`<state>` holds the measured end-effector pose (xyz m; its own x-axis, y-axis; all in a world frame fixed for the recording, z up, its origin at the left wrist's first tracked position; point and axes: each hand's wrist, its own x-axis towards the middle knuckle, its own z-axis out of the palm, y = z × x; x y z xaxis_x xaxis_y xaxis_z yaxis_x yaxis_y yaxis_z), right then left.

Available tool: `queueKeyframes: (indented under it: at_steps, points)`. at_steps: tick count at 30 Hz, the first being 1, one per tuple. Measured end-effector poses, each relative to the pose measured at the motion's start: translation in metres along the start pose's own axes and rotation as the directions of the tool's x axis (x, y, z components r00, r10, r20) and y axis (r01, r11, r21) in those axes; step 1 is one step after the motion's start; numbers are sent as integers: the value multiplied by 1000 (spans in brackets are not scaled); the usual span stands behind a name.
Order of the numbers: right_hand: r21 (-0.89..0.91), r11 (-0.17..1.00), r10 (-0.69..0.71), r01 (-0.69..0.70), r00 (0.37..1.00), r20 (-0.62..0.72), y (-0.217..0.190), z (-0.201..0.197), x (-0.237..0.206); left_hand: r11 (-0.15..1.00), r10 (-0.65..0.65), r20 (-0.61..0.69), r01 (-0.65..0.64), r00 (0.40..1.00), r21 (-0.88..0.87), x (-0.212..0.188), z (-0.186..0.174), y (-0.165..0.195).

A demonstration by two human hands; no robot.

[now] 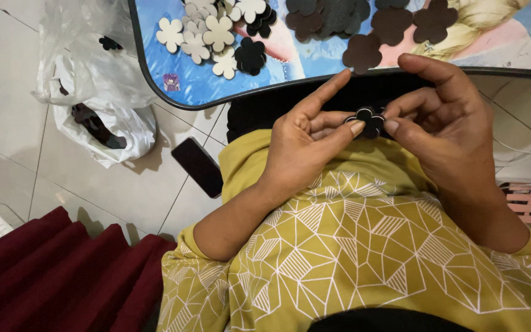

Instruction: The person sits on the floor and assembles layered flower-shaped foam cutouts. They pick flower pieces from the tray, dip a piece into a container of glue, press the layers together on their lap, and set the finished flower back on the tray, repeating for many flowers.

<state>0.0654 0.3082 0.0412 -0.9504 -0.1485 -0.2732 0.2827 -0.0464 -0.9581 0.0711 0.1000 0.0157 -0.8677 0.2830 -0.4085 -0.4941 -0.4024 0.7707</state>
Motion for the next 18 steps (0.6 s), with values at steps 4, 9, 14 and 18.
queueKeyframes:
  at_steps: [4, 9, 14, 18]
  points:
    - [-19, 1000, -19, 19, 1000, 10, 3, -2, 1, 1000, -5, 4, 5, 1000, 12, 1, 0, 0]
    - [26, 1000, -7, 7, 1000, 18, 5, -4, 0, 999, -27, 14, 27, 1000, -21, 2, -2, 1]
    - [24, 1000, -11, 11, 1000, 12, 6, -3, 0, 997, -40, 16, 41, 999, -68, 4, -3, 0]
    - [37, 999, -3, 3, 1000, 10, 6, -3, 1, 999, -17, 19, 18, 1000, -27, 4, -3, 0]
